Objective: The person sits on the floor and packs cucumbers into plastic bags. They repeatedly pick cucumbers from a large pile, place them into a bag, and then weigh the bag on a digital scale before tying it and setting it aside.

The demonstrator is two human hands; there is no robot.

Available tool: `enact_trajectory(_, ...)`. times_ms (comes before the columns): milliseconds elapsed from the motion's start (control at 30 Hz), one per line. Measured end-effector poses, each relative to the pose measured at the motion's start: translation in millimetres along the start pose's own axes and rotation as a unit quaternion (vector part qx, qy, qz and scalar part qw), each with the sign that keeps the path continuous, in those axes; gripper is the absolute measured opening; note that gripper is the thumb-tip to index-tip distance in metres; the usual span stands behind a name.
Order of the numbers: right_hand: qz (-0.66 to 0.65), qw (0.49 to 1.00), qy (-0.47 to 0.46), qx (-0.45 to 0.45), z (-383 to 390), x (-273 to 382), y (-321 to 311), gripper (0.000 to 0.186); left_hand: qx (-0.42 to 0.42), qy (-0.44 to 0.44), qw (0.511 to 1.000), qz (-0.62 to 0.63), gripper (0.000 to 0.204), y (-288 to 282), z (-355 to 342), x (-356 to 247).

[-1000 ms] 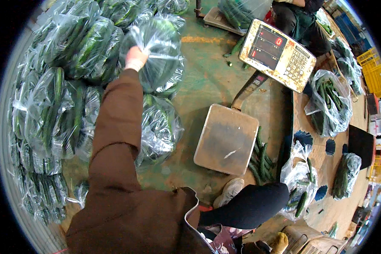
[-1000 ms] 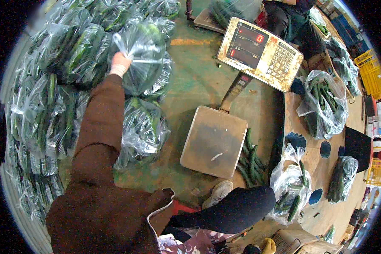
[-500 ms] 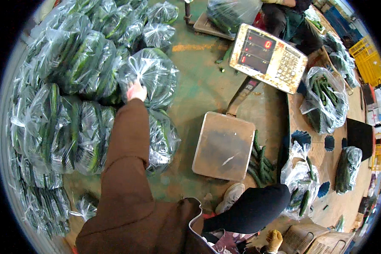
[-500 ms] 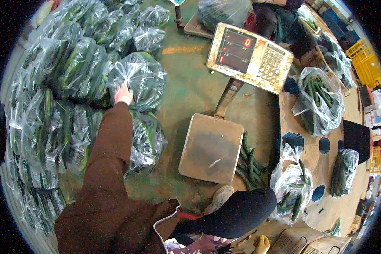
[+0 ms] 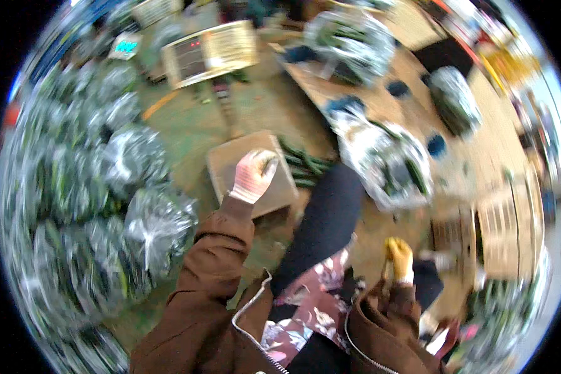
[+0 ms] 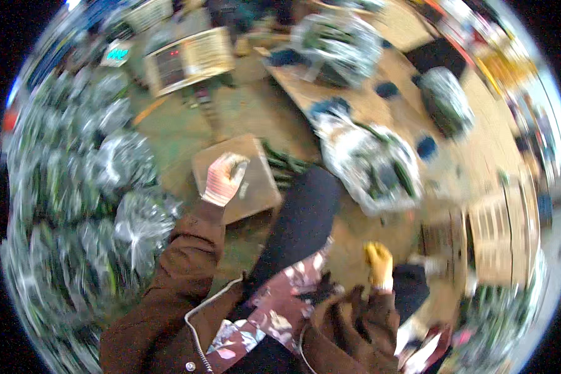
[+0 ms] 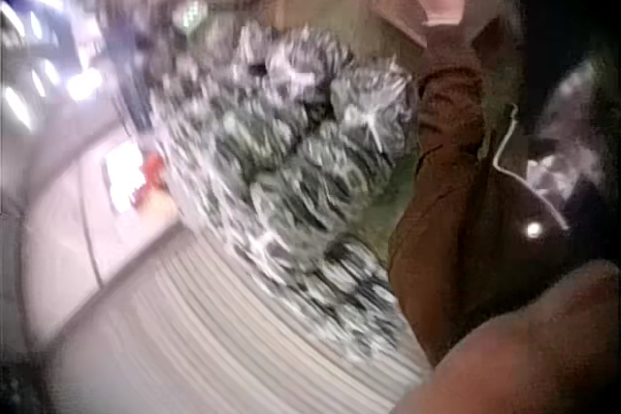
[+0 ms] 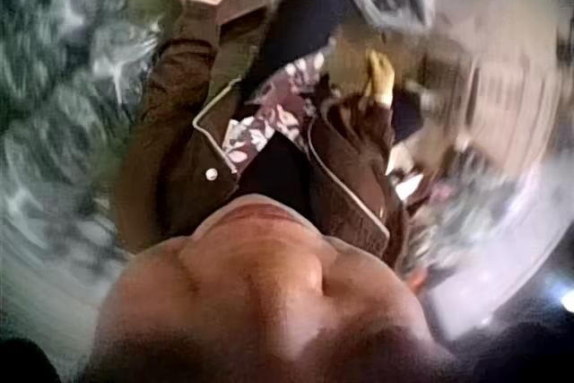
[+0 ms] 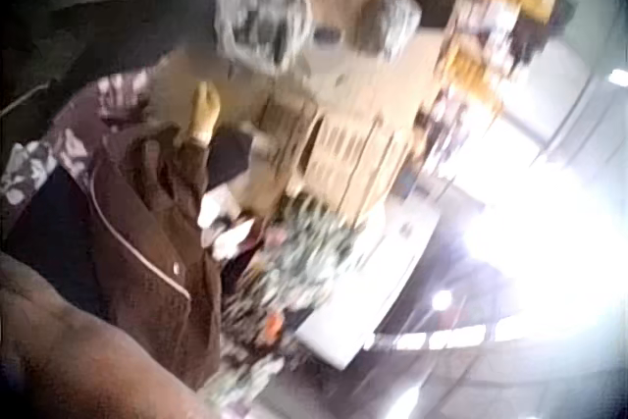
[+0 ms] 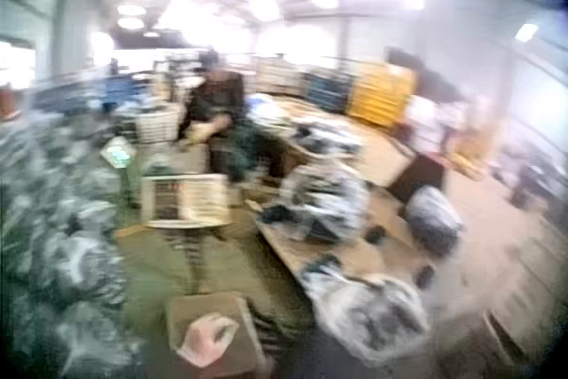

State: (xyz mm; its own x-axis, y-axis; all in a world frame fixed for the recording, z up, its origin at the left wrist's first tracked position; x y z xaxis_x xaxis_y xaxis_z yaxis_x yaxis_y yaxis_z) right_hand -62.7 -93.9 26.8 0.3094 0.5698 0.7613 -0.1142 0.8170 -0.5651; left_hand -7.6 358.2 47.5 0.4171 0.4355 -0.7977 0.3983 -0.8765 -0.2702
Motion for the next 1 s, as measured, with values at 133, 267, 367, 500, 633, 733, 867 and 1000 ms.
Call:
enact_trajectory(133,-0.119,0.974,-0.021,-0.191,21,-26,-87,0.015,0.141,0.156,0.967,0.141,0.008,142,-25,-97)
enact_trajectory(267,-0.208,0.887,0.013,-0.412,90,-108,-182,0.017,0.428,0.192,0.872,0.138,0.013,257,43,-148)
enact_trajectory(367,-0.229,0.814,0.109,-0.523,160,-219,-217,0.020,0.631,0.138,0.763,0.033,0.018,305,106,-150)
enact_trajectory(500,-0.331,0.723,0.155,-0.586,313,-487,-203,0.024,0.774,0.026,0.632,0.021,0.026,325,164,-141)
enact_trajectory(633,-0.542,0.712,0.005,-0.446,382,-560,-115,0.015,0.755,-0.090,0.650,0.000,0.026,322,169,-116)
enact_trajectory(733,-0.226,0.660,0.400,-0.594,330,-522,-66,0.019,0.711,-0.022,0.699,-0.072,0.022,311,162,-91)
enact_trajectory(867,-0.091,0.725,0.419,-0.540,298,-497,-66,0.028,0.744,-0.084,0.655,-0.102,0.021,323,167,-78)
enact_trajectory(1000,0.153,0.698,0.522,-0.466,261,-489,-96,0.034,0.742,-0.128,0.653,-0.081,0.022,329,175,-78)
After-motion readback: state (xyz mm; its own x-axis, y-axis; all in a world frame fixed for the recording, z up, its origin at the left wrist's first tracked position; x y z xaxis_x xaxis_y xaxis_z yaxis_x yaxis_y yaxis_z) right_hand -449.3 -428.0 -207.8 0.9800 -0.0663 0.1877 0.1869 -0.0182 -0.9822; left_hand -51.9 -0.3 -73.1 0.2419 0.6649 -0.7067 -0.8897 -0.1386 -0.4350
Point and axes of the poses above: each hand's wrist, its own z-axis away from the middle knuckle, its own y-axis out of the palm, x = y × z, the point moved 2 cm from there along -z, towards the middle knuckle, and after that the axes turned 15 degrees about z, right-handed, at the moved point
